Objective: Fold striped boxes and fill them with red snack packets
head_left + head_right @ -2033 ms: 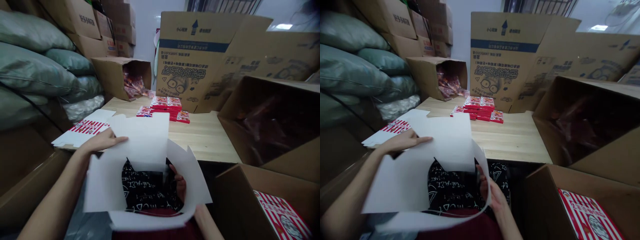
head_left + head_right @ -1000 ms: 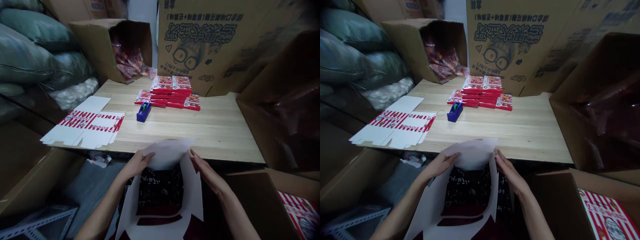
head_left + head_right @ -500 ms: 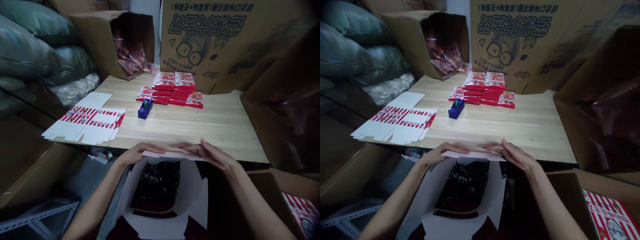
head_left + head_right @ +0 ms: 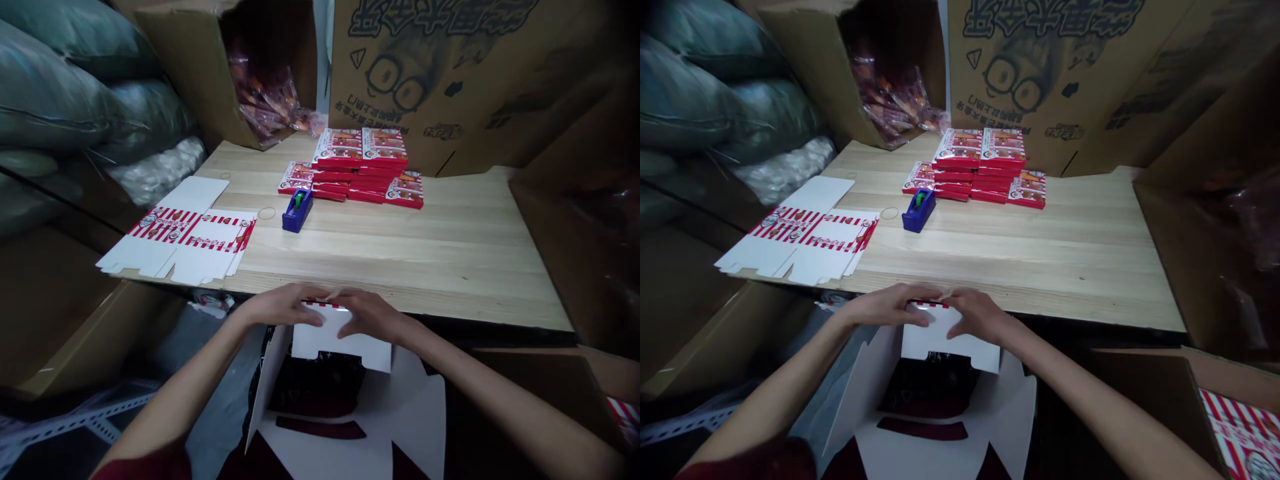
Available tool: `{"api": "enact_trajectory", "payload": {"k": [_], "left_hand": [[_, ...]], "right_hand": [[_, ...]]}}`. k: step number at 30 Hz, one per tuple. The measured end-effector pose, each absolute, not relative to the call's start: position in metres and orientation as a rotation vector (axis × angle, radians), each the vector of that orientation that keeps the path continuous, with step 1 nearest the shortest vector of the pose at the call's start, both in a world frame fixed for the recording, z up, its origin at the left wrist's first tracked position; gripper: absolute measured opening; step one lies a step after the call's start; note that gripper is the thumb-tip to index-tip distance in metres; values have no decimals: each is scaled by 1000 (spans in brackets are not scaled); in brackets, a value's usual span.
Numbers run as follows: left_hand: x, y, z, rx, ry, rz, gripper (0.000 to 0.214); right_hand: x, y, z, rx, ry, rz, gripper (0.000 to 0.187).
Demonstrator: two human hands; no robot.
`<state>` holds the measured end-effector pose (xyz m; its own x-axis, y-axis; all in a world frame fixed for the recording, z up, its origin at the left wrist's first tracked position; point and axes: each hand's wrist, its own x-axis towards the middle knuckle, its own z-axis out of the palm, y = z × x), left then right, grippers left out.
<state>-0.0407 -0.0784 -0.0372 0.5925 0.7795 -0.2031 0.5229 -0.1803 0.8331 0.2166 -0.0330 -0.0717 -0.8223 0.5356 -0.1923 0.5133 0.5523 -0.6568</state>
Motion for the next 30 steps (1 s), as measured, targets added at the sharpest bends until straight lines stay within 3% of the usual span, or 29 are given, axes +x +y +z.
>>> {"api": "enact_trajectory", "payload": {"k": [3,5,11,16,21,25,30], "left_hand": [[-15,-62,-46,2041,1354,143,25],[-17,-59,-47,1979,1384,212,14],[-83,-143,-43,1363,1102,869,63],[-51,-220,-67,1113,1116,909,93],[6,-202,-75,872,1343,994,114],[7,-192,-75,722,1335,987,119],[3,-201,-79,567,1346,946,103]], "right_hand": [[203,-24,-72,-996,-2932,891,30],[202,-16,-72,-1017,-2955,867,16],[228,-4,-77,-879,-2791,1203,27],[232,-13,-81,-852,-2612,1399,27],[222,-18,-85,-768,-2515,1427,28],[243,-26,-77,-891,-2296,1457,35],[304,-103,-83,-1347,-1521,1362,61]]}}
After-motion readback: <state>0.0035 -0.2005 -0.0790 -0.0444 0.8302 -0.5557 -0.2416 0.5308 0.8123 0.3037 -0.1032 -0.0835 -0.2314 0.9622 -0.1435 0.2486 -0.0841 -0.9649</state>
